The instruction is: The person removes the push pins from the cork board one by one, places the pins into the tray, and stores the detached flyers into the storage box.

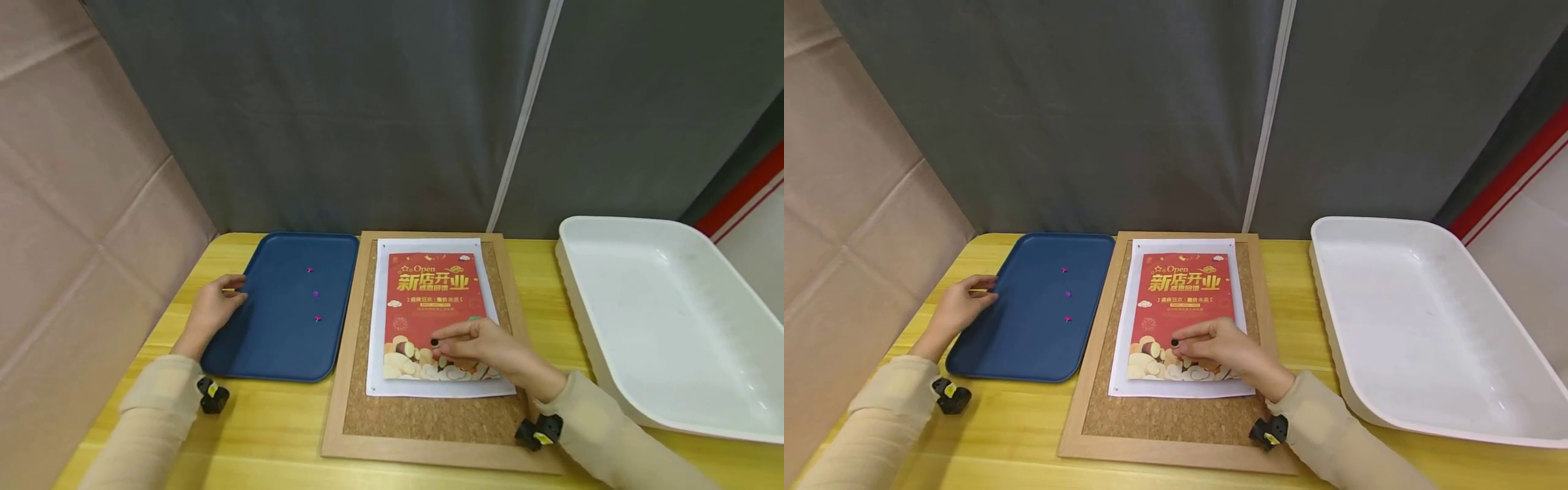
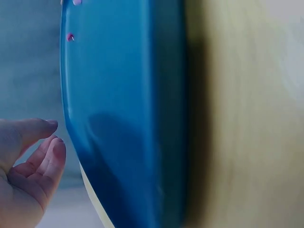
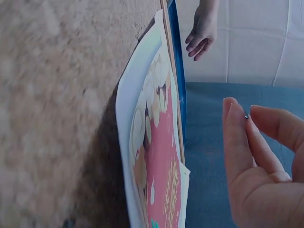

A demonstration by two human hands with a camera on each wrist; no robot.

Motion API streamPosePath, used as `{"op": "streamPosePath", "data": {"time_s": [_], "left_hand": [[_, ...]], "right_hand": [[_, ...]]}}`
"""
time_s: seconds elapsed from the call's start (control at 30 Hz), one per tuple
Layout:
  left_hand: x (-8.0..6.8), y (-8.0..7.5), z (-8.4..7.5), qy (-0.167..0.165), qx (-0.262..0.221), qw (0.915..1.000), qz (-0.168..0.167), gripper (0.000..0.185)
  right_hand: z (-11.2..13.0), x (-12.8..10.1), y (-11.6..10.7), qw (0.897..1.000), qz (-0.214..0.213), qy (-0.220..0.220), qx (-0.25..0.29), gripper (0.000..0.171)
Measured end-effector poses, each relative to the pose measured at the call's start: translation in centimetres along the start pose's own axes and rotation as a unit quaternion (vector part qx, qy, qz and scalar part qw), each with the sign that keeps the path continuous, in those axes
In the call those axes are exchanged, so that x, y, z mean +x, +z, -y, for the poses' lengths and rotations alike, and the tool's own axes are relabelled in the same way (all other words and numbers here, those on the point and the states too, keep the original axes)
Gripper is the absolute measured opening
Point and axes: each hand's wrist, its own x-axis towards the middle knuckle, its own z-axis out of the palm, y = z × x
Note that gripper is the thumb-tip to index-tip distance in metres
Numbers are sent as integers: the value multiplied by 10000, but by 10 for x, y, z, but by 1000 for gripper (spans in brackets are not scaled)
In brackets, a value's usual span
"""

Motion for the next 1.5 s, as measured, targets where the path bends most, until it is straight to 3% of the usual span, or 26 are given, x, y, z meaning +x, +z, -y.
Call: {"op": "streamPosePath", "data": {"time_s": [0.2,0.5,0.73,1.1,1.5], "left_hand": [[-2,-4,17,-140,205,9997,60,42],[-3,-5,25,-344,436,9982,239,43],[-1,-6,27,-431,504,9972,347,43],[1,-7,31,-410,667,9961,398,39],[2,-3,30,-681,586,9945,530,40]], "right_hand": [[1,6,6,9999,18,-36,120,45],[12,18,19,9999,-96,-86,55,40],[26,33,35,9976,74,-229,642,38],[48,61,75,9936,252,-212,1085,35],[57,82,118,9875,646,-117,1432,36]]}}
